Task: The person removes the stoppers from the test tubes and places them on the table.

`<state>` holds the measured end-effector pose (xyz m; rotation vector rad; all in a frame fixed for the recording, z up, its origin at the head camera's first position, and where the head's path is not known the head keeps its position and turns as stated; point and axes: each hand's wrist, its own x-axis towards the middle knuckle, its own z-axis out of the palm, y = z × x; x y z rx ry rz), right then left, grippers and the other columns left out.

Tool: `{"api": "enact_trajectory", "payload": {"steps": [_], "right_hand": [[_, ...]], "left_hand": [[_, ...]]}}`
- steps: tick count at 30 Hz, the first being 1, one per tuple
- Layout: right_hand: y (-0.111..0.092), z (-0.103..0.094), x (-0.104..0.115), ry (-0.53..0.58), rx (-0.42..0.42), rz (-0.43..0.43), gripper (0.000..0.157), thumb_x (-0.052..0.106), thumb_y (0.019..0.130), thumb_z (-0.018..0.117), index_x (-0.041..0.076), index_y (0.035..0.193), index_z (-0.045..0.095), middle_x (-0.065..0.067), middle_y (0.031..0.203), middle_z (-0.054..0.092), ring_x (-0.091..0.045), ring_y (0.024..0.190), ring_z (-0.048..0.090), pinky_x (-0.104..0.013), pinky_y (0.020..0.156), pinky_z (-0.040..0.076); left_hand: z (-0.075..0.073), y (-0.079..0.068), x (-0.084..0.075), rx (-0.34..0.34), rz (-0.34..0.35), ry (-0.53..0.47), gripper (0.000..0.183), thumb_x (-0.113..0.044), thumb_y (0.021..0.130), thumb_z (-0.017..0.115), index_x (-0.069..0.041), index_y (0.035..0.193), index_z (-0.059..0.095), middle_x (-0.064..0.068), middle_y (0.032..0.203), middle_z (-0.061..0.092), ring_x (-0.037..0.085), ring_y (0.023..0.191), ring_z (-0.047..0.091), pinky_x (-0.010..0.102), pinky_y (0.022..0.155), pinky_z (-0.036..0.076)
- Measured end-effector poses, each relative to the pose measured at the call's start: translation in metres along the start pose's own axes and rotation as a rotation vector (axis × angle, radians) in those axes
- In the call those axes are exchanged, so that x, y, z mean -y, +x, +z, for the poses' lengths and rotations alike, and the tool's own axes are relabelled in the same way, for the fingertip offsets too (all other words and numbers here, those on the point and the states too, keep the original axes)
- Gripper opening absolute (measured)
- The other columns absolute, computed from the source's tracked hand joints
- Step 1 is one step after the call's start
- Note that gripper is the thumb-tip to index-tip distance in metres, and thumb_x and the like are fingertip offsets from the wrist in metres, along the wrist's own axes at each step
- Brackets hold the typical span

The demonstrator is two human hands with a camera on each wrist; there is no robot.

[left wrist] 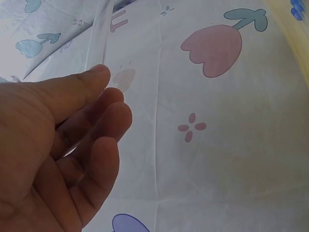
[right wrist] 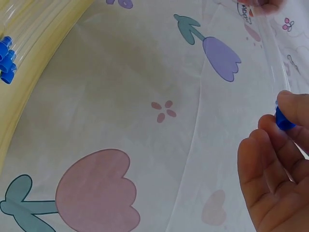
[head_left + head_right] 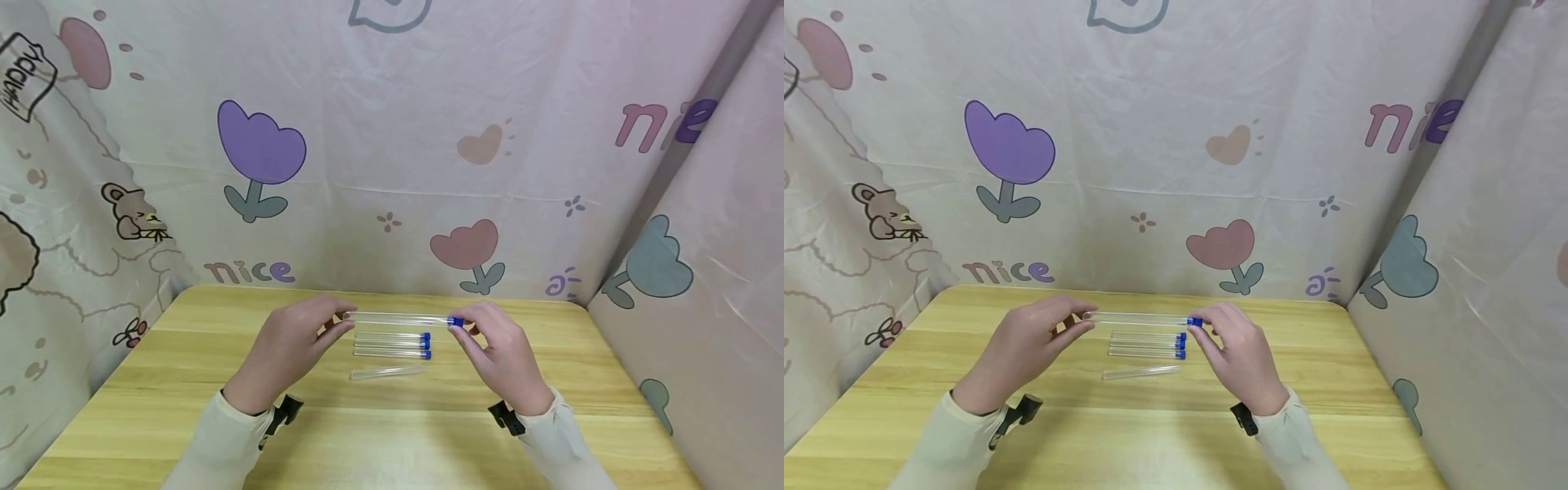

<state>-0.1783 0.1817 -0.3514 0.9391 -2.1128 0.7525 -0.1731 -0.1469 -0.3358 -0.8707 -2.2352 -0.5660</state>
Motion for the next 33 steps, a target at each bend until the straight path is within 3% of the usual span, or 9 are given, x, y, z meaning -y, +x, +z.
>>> {"api": "enact_trajectory", "payload": {"steps": [17, 24, 30, 33], "right_hand": [[-0.0011, 0.0026, 0.0004, 0.001, 0.001, 0.023, 0.016, 0.008, 0.092, 0.078, 0.009, 0.107, 0.073, 0.002, 0.097, 0.071, -0.012, 0.082, 0.063, -0.024, 0.074, 0.056], [-0.002, 0.0031, 0.0005, 0.003, 0.002, 0.044, 0.014, 0.011, 0.094, 0.076, 0.008, 0.107, 0.073, 0.002, 0.096, 0.071, -0.014, 0.082, 0.063, -0.012, 0.08, 0.05], [-0.0023, 0.0042, 0.0004, 0.0, -0.012, 0.034, 0.012, 0.013, 0.095, 0.075, 0.009, 0.106, 0.073, 0.002, 0.096, 0.07, -0.011, 0.082, 0.062, -0.027, 0.073, 0.056], [-0.0023, 0.0044, 0.0008, -0.004, -0.008, 0.021, 0.012, 0.013, 0.095, 0.075, 0.009, 0.106, 0.073, 0.002, 0.095, 0.07, -0.012, 0.082, 0.062, -0.027, 0.071, 0.056]], "left_hand": [[0.0001, 0.0, -0.0002, -0.026, 0.027, 0.001, 0.019, -0.017, 0.086, 0.084, -0.012, 0.103, 0.075, -0.008, 0.088, 0.071, 0.0, 0.072, 0.063, 0.019, 0.059, 0.05], [0.0003, 0.0005, -0.0004, -0.021, 0.026, 0.011, 0.018, -0.018, 0.087, 0.085, -0.012, 0.101, 0.075, -0.008, 0.086, 0.072, 0.001, 0.071, 0.064, 0.02, 0.059, 0.051], [-0.0014, 0.0012, -0.0024, 0.024, 0.013, 0.035, 0.016, -0.02, 0.088, 0.083, -0.014, 0.1, 0.074, -0.009, 0.087, 0.071, 0.001, 0.072, 0.064, 0.02, 0.059, 0.052], [-0.0009, 0.0006, -0.0025, 0.023, 0.016, 0.037, 0.016, -0.018, 0.088, 0.084, -0.014, 0.1, 0.074, -0.008, 0.086, 0.071, 0.001, 0.071, 0.064, 0.021, 0.059, 0.052]]}}
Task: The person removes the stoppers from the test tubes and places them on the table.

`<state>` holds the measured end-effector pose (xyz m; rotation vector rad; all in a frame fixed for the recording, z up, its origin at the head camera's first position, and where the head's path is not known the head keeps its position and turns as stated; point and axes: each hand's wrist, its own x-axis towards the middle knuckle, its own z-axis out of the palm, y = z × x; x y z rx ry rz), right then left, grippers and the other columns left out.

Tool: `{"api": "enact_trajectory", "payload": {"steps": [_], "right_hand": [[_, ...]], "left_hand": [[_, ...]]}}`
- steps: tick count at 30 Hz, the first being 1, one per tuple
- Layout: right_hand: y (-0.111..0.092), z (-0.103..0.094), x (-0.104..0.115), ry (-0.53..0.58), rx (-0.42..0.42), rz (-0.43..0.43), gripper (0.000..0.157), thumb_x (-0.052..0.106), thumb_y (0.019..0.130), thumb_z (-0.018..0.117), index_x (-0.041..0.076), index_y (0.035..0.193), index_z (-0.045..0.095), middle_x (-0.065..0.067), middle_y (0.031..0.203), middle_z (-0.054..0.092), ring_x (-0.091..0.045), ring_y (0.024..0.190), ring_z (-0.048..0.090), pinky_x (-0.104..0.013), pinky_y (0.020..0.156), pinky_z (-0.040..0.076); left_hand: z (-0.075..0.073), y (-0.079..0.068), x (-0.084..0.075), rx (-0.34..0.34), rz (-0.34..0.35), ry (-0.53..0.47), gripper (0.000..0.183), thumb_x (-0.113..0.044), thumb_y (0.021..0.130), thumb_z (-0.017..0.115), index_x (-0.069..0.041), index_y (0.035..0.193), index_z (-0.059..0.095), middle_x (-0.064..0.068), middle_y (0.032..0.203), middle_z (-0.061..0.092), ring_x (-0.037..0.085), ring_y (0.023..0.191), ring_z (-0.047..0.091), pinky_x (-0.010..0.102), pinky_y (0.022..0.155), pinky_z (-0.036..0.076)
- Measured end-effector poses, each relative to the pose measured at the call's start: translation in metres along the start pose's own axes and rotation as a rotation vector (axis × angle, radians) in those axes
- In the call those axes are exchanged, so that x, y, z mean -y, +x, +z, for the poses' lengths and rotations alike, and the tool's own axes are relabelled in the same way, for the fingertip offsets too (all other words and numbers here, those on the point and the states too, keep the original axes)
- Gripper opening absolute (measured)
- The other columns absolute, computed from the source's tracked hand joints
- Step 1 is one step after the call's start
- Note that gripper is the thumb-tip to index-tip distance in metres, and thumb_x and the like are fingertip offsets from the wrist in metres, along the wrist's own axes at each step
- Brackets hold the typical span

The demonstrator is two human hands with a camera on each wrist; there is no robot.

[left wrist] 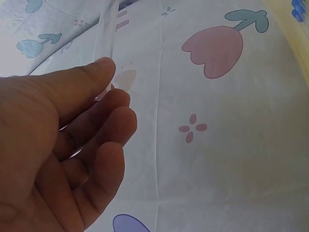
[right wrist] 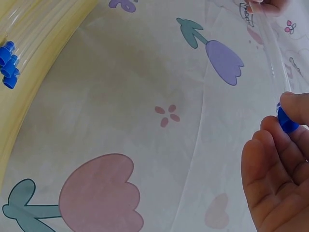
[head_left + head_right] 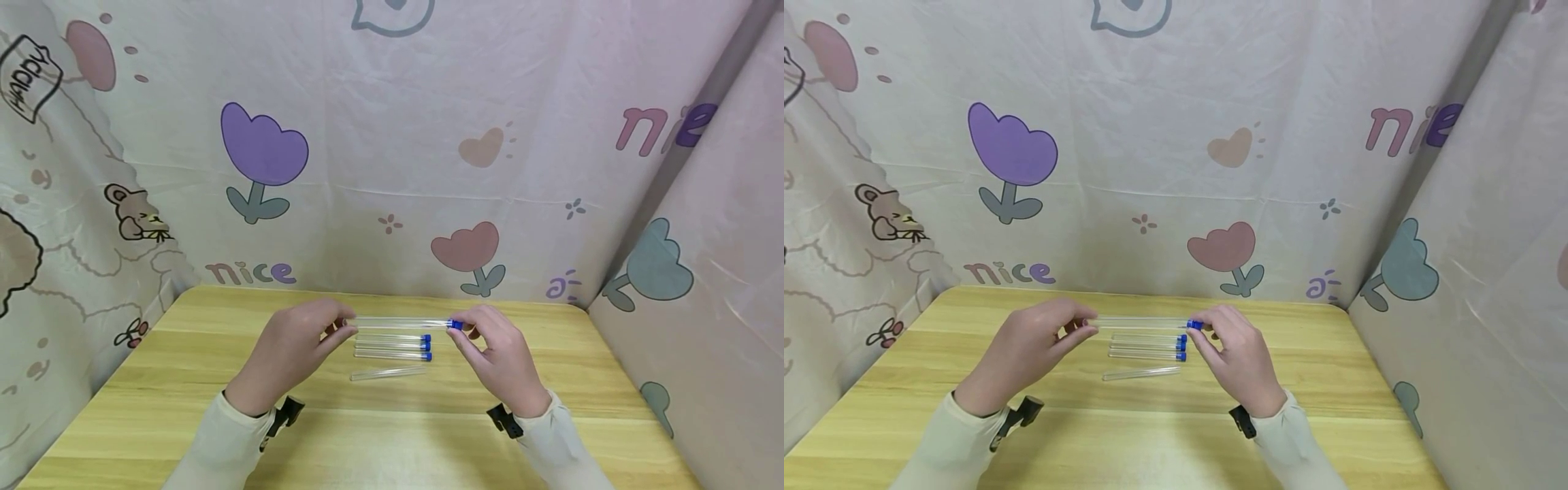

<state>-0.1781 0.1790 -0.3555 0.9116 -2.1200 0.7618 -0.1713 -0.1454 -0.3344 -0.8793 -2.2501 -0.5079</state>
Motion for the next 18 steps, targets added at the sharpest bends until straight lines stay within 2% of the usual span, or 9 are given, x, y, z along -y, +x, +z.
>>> {"api": "enact_trajectory", "payload": {"steps": [7, 13, 18], "right_hand": [[0.0005, -0.0008, 0.0007, 0.004, 0.045, -0.023, 0.016, 0.023, 0.102, 0.069, 0.009, 0.108, 0.072, 0.002, 0.099, 0.07, -0.013, 0.085, 0.064, -0.015, 0.077, 0.053], [0.0002, 0.0, 0.0001, -0.005, 0.043, -0.05, 0.019, 0.025, 0.103, 0.067, 0.008, 0.108, 0.072, 0.001, 0.1, 0.07, -0.014, 0.086, 0.064, -0.018, 0.073, 0.054], [-0.0001, -0.0003, 0.0005, -0.008, 0.067, -0.072, 0.028, 0.033, 0.106, 0.06, 0.008, 0.11, 0.072, 0.0, 0.102, 0.071, -0.014, 0.086, 0.064, -0.017, 0.068, 0.05]], "left_hand": [[-0.0001, -0.0003, -0.0005, 0.013, -0.017, 0.015, 0.017, -0.019, 0.089, 0.083, -0.012, 0.102, 0.075, -0.008, 0.086, 0.072, 0.001, 0.07, 0.064, 0.02, 0.058, 0.051], [-0.0003, 0.0002, -0.001, 0.024, -0.025, 0.017, 0.017, -0.02, 0.091, 0.081, -0.012, 0.104, 0.074, -0.007, 0.087, 0.072, 0.002, 0.07, 0.064, 0.019, 0.058, 0.051], [-0.0001, -0.0003, -0.0001, 0.018, -0.034, 0.025, 0.017, -0.019, 0.092, 0.08, -0.011, 0.105, 0.074, -0.006, 0.089, 0.072, 0.002, 0.066, 0.059, 0.02, 0.057, 0.05]]}}
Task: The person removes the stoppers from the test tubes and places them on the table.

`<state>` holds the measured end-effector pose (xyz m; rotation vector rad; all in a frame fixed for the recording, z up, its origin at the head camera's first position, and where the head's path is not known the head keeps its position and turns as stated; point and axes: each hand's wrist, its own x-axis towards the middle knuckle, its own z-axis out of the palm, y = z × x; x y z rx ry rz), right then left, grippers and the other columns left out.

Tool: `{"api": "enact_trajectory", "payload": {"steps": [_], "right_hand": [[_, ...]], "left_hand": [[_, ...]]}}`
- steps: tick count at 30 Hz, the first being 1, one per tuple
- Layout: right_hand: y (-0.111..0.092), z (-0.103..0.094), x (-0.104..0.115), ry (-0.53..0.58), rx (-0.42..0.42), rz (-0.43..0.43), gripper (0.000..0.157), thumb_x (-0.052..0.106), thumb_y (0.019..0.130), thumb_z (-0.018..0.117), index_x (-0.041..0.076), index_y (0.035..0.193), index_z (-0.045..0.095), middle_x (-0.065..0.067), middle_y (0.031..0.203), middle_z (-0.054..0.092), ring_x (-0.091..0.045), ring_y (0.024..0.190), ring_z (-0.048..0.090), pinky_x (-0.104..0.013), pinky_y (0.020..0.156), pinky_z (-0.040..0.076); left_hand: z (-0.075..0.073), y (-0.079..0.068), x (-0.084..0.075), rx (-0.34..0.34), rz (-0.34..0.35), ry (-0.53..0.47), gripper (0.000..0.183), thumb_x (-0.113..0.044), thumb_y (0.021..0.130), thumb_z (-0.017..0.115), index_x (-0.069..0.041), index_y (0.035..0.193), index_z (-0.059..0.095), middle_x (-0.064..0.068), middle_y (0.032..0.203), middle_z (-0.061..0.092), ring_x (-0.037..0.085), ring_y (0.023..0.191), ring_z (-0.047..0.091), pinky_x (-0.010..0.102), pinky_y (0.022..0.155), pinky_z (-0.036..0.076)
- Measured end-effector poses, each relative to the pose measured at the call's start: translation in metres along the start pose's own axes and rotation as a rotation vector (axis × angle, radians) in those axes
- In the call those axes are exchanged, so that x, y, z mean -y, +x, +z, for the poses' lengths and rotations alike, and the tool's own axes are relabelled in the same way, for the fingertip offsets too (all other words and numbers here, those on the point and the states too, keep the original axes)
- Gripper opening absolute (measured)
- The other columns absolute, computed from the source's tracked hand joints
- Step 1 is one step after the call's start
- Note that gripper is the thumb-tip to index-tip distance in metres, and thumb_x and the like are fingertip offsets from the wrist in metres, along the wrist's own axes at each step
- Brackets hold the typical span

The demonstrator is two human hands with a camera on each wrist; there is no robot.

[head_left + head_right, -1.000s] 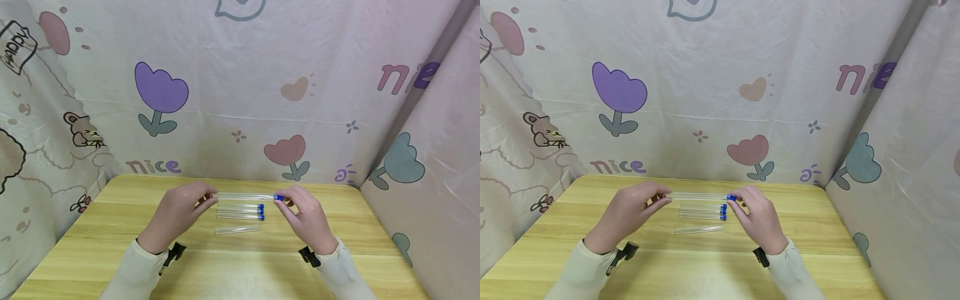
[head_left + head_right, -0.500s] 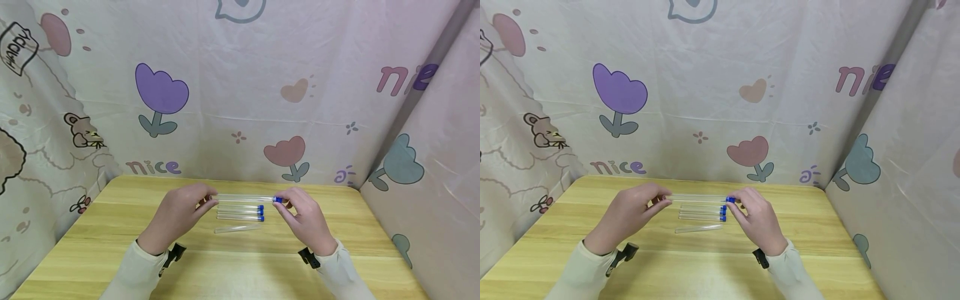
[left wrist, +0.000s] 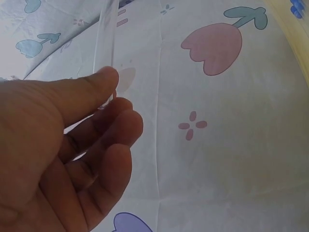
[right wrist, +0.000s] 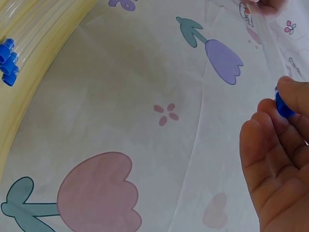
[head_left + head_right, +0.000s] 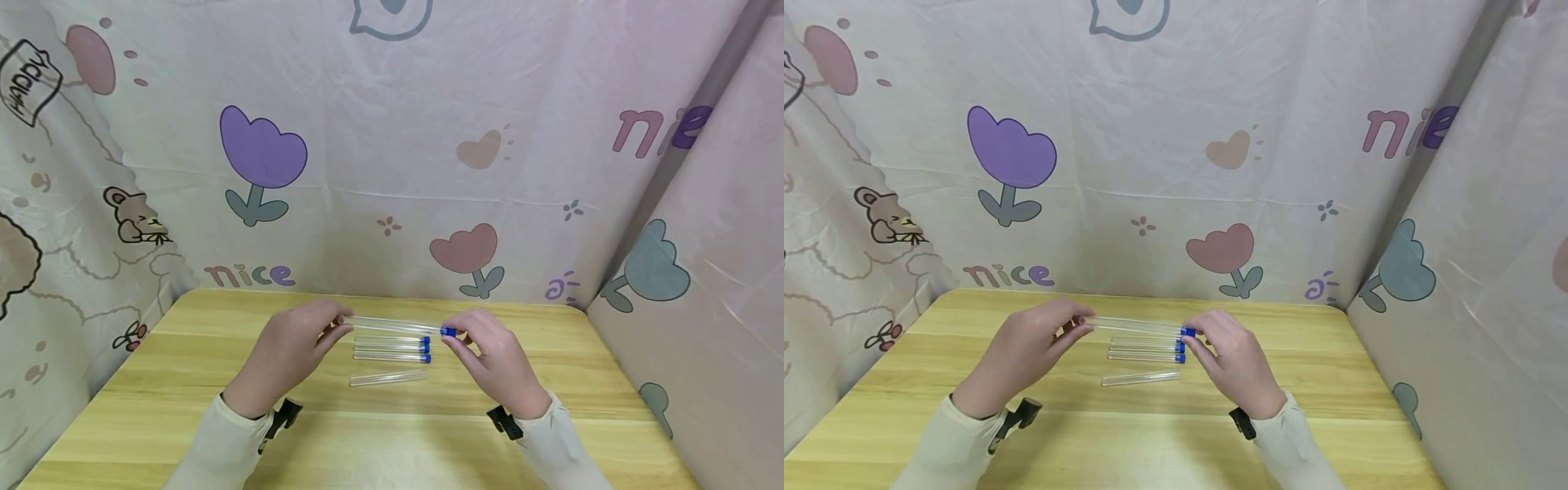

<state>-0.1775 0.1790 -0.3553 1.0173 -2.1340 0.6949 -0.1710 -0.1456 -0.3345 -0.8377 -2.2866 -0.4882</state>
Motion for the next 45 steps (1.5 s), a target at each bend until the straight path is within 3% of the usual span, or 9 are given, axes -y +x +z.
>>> {"api": "enact_trajectory", "payload": {"steps": [9, 19, 30, 33, 39, 45], "right_hand": [[0.0005, 0.0002, 0.0018, 0.036, 0.038, -0.004, 0.021, 0.028, 0.105, 0.063, 0.01, 0.11, 0.072, 0.003, 0.102, 0.07, -0.01, 0.083, 0.06, -0.014, 0.066, 0.047], [0.0014, 0.0006, -0.0012, 0.125, 0.06, -0.05, 0.024, 0.031, 0.106, 0.059, 0.01, 0.108, 0.07, 0.003, 0.103, 0.07, -0.011, 0.09, 0.061, -0.018, 0.076, 0.056], [0.0011, 0.0018, -0.0013, 0.115, 0.064, -0.065, 0.02, 0.028, 0.105, 0.062, 0.01, 0.108, 0.07, 0.003, 0.103, 0.071, -0.011, 0.091, 0.063, -0.023, 0.074, 0.058], [0.0012, 0.0019, -0.0015, 0.114, 0.067, -0.072, 0.016, 0.024, 0.104, 0.065, 0.01, 0.108, 0.07, 0.003, 0.104, 0.071, -0.011, 0.091, 0.063, -0.022, 0.074, 0.058], [0.0014, 0.0022, -0.0013, 0.058, 0.042, -0.068, 0.024, 0.032, 0.107, 0.059, 0.011, 0.107, 0.071, 0.004, 0.102, 0.071, -0.012, 0.086, 0.063, -0.017, 0.075, 0.054], [-0.0003, 0.0027, -0.001, 0.008, 0.009, -0.026, 0.021, 0.03, 0.105, 0.063, 0.012, 0.107, 0.073, 0.006, 0.099, 0.071, -0.007, 0.081, 0.06, -0.016, 0.069, 0.051]], "left_hand": [[-0.0001, -0.0012, 0.0009, -0.001, -0.029, 0.019, 0.017, -0.019, 0.093, 0.079, -0.012, 0.106, 0.072, -0.006, 0.091, 0.071, 0.003, 0.065, 0.055, 0.02, 0.056, 0.047], [0.0, -0.0015, 0.0029, -0.007, -0.021, 0.013, 0.015, -0.017, 0.094, 0.077, -0.012, 0.107, 0.072, -0.005, 0.094, 0.072, 0.005, 0.069, 0.061, 0.023, 0.059, 0.052], [-0.0004, -0.0006, 0.0038, -0.003, -0.018, 0.015, 0.015, -0.017, 0.095, 0.076, -0.013, 0.108, 0.072, -0.006, 0.094, 0.071, 0.004, 0.069, 0.06, 0.023, 0.058, 0.051], [-0.0009, -0.0007, 0.0037, 0.006, -0.031, 0.02, 0.015, -0.018, 0.094, 0.077, -0.012, 0.107, 0.072, -0.006, 0.093, 0.071, 0.004, 0.068, 0.059, 0.022, 0.057, 0.05], [-0.0012, -0.0006, 0.0015, 0.044, -0.078, 0.021, 0.015, -0.02, 0.095, 0.077, -0.013, 0.107, 0.072, -0.007, 0.092, 0.07, 0.004, 0.074, 0.066, 0.021, 0.06, 0.052], [-0.0006, -0.0012, 0.0001, 0.053, -0.094, 0.015, 0.015, -0.023, 0.095, 0.077, -0.014, 0.106, 0.073, -0.007, 0.091, 0.071, 0.003, 0.075, 0.066, 0.021, 0.06, 0.052]]}}
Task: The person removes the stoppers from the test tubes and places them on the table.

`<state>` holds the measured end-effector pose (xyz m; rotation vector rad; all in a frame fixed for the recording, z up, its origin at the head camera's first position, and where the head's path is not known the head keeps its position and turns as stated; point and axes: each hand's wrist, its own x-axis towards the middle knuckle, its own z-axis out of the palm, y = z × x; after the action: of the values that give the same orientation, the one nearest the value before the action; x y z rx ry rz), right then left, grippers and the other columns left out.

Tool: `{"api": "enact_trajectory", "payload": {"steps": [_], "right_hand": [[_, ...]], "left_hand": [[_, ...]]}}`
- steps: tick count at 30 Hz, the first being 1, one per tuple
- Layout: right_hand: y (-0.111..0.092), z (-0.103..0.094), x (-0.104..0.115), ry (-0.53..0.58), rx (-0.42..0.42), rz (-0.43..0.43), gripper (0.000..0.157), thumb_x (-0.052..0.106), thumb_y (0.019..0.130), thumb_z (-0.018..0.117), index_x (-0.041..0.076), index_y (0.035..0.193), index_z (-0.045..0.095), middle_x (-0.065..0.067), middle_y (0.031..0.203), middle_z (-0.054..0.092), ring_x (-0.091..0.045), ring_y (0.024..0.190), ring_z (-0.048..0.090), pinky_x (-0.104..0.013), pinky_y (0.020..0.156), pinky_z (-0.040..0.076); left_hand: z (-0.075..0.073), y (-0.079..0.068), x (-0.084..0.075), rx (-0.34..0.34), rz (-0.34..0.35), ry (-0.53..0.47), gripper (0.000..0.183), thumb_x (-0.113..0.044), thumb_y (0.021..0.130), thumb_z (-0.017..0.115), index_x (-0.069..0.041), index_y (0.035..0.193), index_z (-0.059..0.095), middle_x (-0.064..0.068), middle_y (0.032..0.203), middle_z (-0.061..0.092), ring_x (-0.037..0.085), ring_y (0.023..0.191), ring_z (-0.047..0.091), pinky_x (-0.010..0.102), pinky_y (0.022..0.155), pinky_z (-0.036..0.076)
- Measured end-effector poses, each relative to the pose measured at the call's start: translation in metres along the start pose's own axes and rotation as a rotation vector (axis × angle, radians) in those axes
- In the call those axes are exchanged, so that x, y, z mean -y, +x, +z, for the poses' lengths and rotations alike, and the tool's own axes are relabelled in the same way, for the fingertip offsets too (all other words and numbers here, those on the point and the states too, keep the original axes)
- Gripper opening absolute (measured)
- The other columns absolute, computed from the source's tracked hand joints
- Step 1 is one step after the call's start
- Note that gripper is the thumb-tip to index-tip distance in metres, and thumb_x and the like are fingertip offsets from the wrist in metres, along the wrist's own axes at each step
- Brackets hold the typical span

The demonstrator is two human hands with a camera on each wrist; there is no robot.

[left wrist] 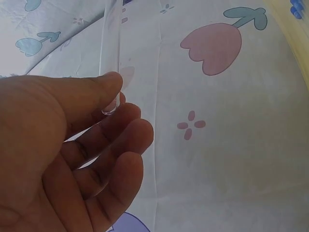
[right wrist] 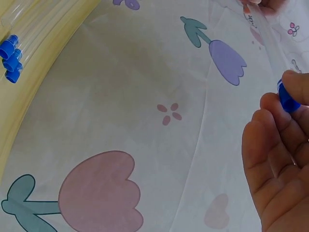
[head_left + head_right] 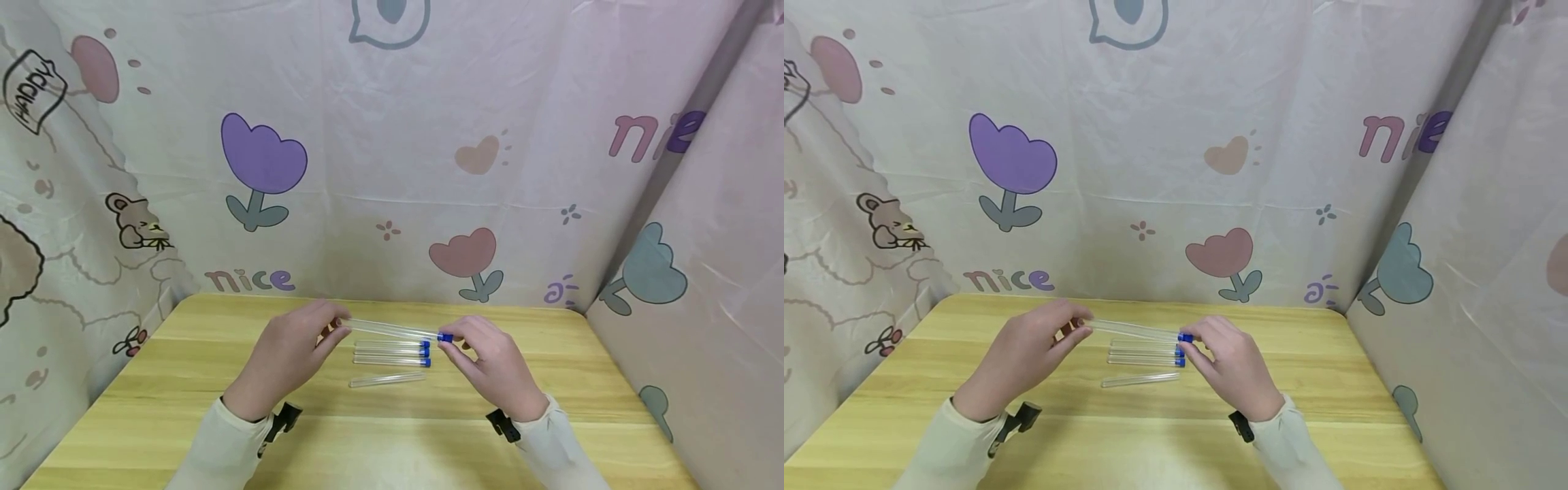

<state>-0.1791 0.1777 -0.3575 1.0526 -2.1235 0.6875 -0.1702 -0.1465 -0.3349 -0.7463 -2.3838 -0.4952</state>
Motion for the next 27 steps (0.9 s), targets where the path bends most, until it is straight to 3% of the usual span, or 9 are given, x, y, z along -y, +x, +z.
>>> {"api": "enact_trajectory", "payload": {"steps": [5, 10, 27], "right_hand": [[-0.0012, 0.0007, 0.0007, -0.033, -0.026, 0.037, 0.017, 0.027, 0.102, 0.068, 0.012, 0.106, 0.074, 0.004, 0.096, 0.071, -0.012, 0.082, 0.065, -0.017, 0.063, 0.049], [-0.0022, 0.0015, 0.0008, -0.04, -0.028, 0.053, 0.015, 0.025, 0.101, 0.07, 0.011, 0.106, 0.074, 0.004, 0.097, 0.072, -0.012, 0.084, 0.066, -0.017, 0.066, 0.052], [-0.0006, 0.0039, -0.0006, 0.014, -0.004, -0.013, 0.016, 0.027, 0.103, 0.065, 0.013, 0.105, 0.073, 0.005, 0.098, 0.071, -0.007, 0.08, 0.06, -0.018, 0.069, 0.054]], "left_hand": [[0.0003, -0.0007, 0.0001, -0.009, 0.019, -0.012, 0.014, -0.022, 0.095, 0.077, -0.013, 0.106, 0.073, -0.008, 0.09, 0.07, 0.002, 0.07, 0.06, 0.021, 0.059, 0.05], [-0.0003, -0.0008, 0.0002, -0.009, 0.026, -0.011, 0.014, -0.021, 0.095, 0.077, -0.013, 0.106, 0.073, -0.008, 0.091, 0.07, 0.003, 0.068, 0.056, 0.02, 0.058, 0.049], [-0.0032, -0.0007, 0.0029, 0.003, 0.001, -0.021, 0.013, -0.018, 0.095, 0.077, -0.012, 0.106, 0.072, -0.007, 0.089, 0.067, 0.003, 0.066, 0.053, 0.02, 0.057, 0.046]]}}
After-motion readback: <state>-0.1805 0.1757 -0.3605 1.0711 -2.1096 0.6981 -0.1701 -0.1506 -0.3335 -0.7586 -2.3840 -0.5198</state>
